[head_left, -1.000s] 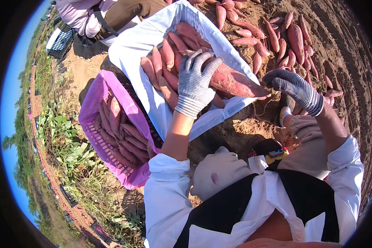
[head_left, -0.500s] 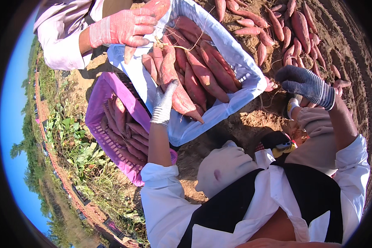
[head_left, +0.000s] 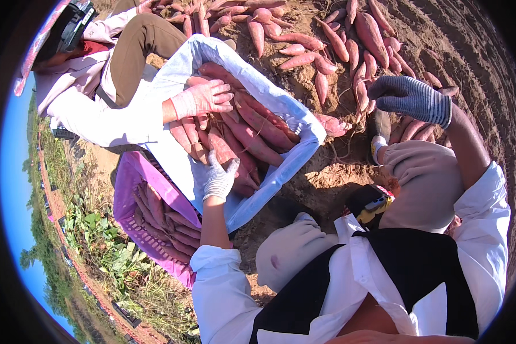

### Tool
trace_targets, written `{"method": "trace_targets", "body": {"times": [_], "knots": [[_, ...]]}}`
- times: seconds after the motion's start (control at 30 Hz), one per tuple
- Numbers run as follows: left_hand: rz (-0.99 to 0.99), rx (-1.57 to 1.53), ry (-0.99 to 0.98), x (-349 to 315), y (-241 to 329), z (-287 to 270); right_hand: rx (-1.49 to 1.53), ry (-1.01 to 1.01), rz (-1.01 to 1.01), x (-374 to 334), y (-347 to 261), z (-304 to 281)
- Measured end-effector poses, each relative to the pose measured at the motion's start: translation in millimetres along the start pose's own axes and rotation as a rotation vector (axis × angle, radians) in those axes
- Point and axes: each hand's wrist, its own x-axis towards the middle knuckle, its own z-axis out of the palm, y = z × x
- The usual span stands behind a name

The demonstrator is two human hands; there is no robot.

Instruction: The person picks up sweet potatoes from a large pile on the ground and places them into a white-lined basket. The person repeatedly handles the tubers by hand, moving them from the pile into the basket.

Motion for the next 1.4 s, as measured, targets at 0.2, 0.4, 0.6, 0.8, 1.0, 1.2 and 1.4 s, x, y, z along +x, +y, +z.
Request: {"method": "trace_targets", "body": {"times": [0.2,0.4,0.6,0.8,1.0,1.2,1.4], "knots": [[-0.098,-0.146,-0.004,17.0,-26.9,30.1,-0.029,0.122,0.081,-0.7,85.5,3.0],[-0.185,0.067,-0.166,-9.3,20.9,-21.9,-0.090,0.030,0.027,13.3,80.0,12.7],[0.240,-0.444,-0.209,-45.5,107.2,-25.3,-0.031,0.093,-0.015,12.0,84.8,1.1],[0.680,0.004,-0.214,-56.5,137.5,14.5,-0.017,0.098,0.049,23.4,119.1,5.8],[0.708,0.017,-0.229,-50.8,136.5,10.6,-0.087,-0.011,0.091,53.0,110.8,8.4],[0.651,-0.398,-0.060,-8.3,167.5,-28.1,-0.251,-0.151,0.164,143.5,100.9,-0.2],[0.935,-0.285,0.220,96.1,243.8,-39.5,-0.355,-0.138,0.032,264.5,97.9,-4.2]]}}
